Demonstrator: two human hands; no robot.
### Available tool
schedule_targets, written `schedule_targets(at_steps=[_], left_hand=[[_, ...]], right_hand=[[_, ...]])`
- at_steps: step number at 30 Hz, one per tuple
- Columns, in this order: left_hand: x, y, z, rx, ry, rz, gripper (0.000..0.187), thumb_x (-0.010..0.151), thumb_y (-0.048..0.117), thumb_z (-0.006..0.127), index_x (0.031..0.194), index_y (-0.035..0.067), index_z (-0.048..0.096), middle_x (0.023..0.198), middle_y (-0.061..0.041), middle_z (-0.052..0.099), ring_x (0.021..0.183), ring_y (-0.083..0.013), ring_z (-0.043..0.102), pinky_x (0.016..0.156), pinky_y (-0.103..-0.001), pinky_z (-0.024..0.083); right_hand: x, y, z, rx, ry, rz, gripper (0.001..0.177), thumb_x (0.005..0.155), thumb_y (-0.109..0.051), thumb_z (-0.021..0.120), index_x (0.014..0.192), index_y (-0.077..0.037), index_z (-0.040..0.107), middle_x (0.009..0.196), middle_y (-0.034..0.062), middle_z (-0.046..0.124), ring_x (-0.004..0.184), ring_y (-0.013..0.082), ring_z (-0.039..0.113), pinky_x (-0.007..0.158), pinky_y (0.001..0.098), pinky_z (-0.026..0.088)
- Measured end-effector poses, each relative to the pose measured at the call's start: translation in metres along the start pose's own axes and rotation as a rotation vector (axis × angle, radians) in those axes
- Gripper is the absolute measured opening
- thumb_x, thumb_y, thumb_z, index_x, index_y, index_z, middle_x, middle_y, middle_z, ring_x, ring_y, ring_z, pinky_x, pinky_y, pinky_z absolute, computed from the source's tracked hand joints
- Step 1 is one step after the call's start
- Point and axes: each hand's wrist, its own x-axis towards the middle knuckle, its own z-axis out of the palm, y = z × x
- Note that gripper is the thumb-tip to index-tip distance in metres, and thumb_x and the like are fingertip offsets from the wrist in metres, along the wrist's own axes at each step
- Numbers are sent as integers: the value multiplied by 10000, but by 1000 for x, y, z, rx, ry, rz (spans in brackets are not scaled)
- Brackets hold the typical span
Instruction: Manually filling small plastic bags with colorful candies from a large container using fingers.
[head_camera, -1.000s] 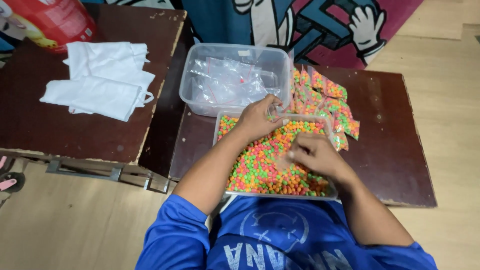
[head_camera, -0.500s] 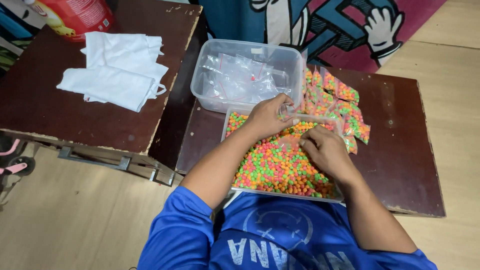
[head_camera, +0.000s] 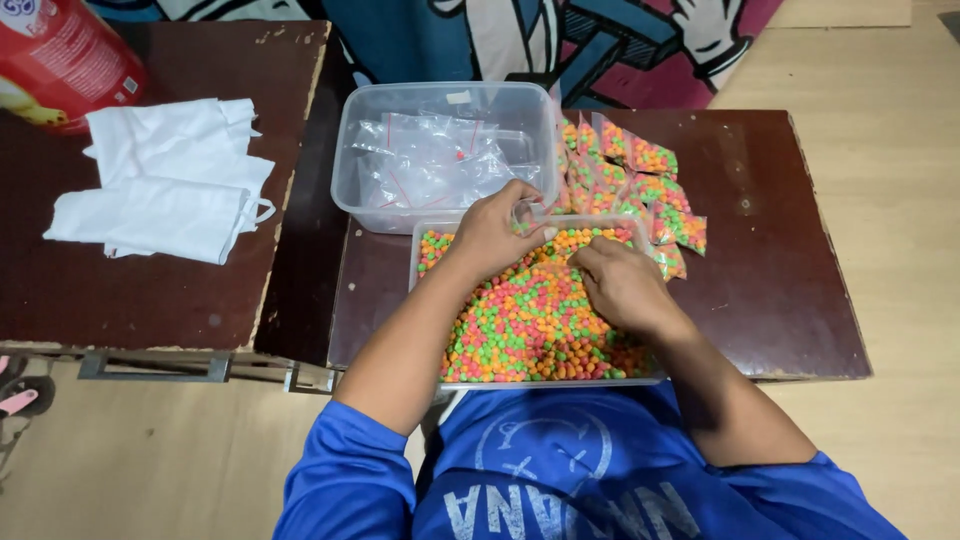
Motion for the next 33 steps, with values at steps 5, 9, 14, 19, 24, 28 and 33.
schedule_targets(at_steps=[5,9,14,19,24,28,33], left_hand=[[-1,0,1,-11,40,53,505,741,463,839,1140,241,623,810,-53,722,897,-331,723,822,-449,557],[0,-4,3,-1,46,58,521,727,492,834,1143,262,621,821,-53,726,912,-328,721,830,-451,556],[4,-4,4,0,49,51,508,733,492,836,1135,264,626,821,-26,731,909,-311,724,843,-440,558],[-4,-1,5,-16,44,24,500,737,461,837,1145,255,634,857,-59,739,932,-330,726,852,-446,557],[-2,-4,7,-12,52,48,524,733,469,840,1158,244,631,876,-87,735,956,-355,722,859,-470,557],[-3,-3,7,-5,57,56,513,732,469,832,1151,255,628,877,-69,738,952,-345,726,858,-455,560],[-1,-3,8,15,63,53,527,734,476,828,1166,252,626,919,-97,744,971,-352,726,863,-466,567]], right_hand=[[2,-9,-14,51,-68,28,125,921,-302,533,908,-191,588,921,58,612,973,350,681,756,485,556],[2,-12,-22,143,-132,86,146,890,-289,534,919,-169,610,901,98,634,980,383,684,767,515,551],[5,-9,-26,178,-128,107,188,914,-334,549,943,-175,645,916,121,662,1002,399,687,803,540,547],[-3,-10,-17,104,-112,95,194,908,-382,547,918,-214,643,890,95,656,983,363,697,787,511,560],[-6,-20,-23,45,-103,-1,223,892,-392,547,842,-195,638,839,96,671,946,353,711,756,508,576],[-5,-21,-29,117,-124,55,234,873,-395,557,832,-178,635,838,127,685,952,390,704,770,534,558],[-6,-2,-19,105,-2,91,230,882,-390,558,804,-182,618,810,120,663,913,367,707,735,505,553]])
